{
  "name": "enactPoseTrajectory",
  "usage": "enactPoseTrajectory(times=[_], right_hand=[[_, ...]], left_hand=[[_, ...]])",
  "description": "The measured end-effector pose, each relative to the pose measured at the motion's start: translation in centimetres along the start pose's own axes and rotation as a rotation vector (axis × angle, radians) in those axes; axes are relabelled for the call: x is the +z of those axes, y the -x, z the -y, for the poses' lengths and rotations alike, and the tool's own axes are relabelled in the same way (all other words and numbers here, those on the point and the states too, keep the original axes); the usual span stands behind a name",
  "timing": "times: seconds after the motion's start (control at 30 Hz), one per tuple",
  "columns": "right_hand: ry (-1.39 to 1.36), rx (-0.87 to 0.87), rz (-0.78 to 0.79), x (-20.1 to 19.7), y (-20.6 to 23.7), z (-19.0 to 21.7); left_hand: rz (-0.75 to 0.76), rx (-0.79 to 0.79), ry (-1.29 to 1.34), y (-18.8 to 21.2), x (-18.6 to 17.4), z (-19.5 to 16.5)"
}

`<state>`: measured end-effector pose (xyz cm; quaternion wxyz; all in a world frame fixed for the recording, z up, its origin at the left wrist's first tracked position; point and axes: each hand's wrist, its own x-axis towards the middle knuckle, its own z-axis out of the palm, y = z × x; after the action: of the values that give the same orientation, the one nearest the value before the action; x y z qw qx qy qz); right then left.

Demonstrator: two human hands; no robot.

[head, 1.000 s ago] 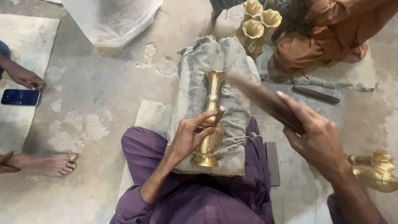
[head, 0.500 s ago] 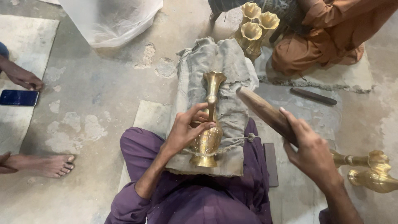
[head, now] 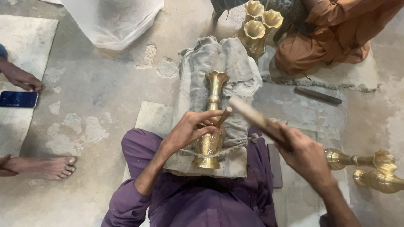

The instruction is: The person sits on the workshop floor with a brass vase resting on a cloth-covered sandbag on their lap. They hold a punch against the vase surface with one hand and strike it with a wooden mallet in the other hand, working around the vase to shape and decorate the brass.

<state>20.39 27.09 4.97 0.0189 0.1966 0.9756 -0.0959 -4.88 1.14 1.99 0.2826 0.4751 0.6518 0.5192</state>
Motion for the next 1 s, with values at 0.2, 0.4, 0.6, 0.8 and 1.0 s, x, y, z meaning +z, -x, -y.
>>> enactPoseTrajectory(times=[0.2,0.4,0.6,0.8,1.0], right_hand=[[-0.102,-0.078,-0.316,-4.1,0.0,0.8],[0.140,-0.170,-0.290,-7.0,-0.5,3.0],[0.145,-0.198,-0.303,-7.3,-0.8,4.2],[0.159,-0.166,-0.292,-5.9,-0.4,3.6],[0.162,-0.165,-0.333,-4.5,0.6,2.7]], left_hand=[[0.005,0.015,-0.020,0.1,0.0,0.0],[-0.056,0.014,0.017,0.7,0.3,0.3],[-0.138,0.064,-0.021,1.1,1.0,0.3],[-0.063,0.071,-0.086,0.6,0.7,-0.4],[-0.001,0.103,-0.138,0.2,0.2,-1.0]])
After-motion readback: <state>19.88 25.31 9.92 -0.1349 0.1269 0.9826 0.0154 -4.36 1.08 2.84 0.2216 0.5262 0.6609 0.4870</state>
